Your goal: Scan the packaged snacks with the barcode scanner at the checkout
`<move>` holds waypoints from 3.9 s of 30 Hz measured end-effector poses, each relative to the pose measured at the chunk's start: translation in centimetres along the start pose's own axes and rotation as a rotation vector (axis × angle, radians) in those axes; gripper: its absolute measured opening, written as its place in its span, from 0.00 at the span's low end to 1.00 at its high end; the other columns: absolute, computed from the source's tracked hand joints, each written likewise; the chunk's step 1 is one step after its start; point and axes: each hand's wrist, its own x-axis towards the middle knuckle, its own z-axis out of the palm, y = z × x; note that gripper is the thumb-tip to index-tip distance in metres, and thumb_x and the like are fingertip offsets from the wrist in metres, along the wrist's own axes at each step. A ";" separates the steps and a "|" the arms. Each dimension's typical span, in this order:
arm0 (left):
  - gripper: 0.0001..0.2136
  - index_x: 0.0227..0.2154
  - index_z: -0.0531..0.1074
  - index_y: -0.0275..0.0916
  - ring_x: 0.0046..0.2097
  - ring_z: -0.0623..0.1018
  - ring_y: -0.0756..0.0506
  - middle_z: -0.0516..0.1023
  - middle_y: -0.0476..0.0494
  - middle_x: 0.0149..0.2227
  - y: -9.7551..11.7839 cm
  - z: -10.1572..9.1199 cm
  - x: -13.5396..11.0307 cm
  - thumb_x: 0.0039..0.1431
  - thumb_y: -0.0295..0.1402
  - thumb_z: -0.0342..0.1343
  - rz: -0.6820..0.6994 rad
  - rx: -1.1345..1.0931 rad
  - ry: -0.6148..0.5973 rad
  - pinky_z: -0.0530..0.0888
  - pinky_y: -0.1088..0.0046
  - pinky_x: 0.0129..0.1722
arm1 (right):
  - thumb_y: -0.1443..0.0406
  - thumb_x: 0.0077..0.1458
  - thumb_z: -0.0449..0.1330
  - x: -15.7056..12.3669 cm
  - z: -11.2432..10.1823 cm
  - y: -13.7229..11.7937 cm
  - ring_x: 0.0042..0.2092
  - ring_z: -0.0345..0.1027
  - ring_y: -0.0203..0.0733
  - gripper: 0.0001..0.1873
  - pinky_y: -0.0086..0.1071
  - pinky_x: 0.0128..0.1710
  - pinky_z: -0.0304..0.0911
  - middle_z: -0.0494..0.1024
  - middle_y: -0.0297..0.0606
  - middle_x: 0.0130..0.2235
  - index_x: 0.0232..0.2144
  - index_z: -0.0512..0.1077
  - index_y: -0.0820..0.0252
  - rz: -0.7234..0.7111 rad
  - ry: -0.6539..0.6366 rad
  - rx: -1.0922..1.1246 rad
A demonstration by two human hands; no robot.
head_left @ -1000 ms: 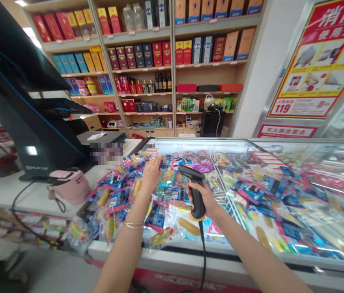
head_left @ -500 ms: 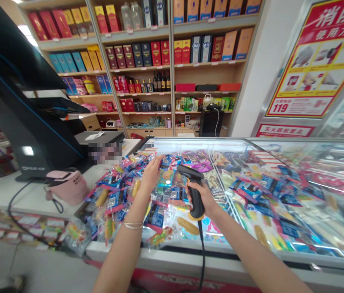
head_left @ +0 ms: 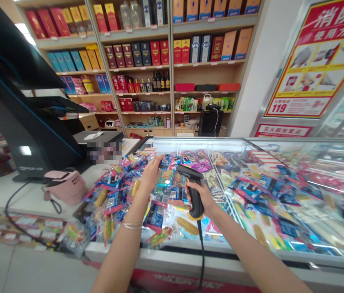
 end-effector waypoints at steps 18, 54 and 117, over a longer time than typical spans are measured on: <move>0.21 0.52 0.64 0.36 0.51 0.73 0.38 0.74 0.34 0.49 1.7 -4.6 2.9 0.58 0.39 0.54 0.023 0.136 0.386 0.65 0.60 0.54 | 0.58 0.41 0.65 -1.6 -0.5 -8.6 0.18 0.61 0.32 0.12 0.26 0.16 0.58 0.74 0.32 0.21 0.27 0.72 0.60 -0.275 -0.012 0.029; 0.24 0.62 0.59 0.47 0.68 0.52 0.37 0.42 0.38 0.69 27.1 17.5 -1.9 0.65 0.45 0.44 0.028 -0.456 -0.200 0.57 0.56 0.63 | 0.62 0.37 0.66 -14.1 -27.3 -7.5 0.18 0.60 0.31 0.12 0.24 0.13 0.56 0.74 0.34 0.22 0.28 0.74 0.62 -0.313 0.640 0.237; 0.21 0.42 0.71 0.31 0.55 0.69 0.31 0.73 0.23 0.48 -4.5 -0.1 -0.3 0.49 0.41 0.64 -0.502 0.483 -0.316 0.66 0.57 0.52 | 0.59 0.44 0.64 0.7 0.4 -0.2 0.14 0.60 0.35 0.14 0.27 0.11 0.57 0.72 0.35 0.16 0.32 0.76 0.63 0.053 -0.086 -0.035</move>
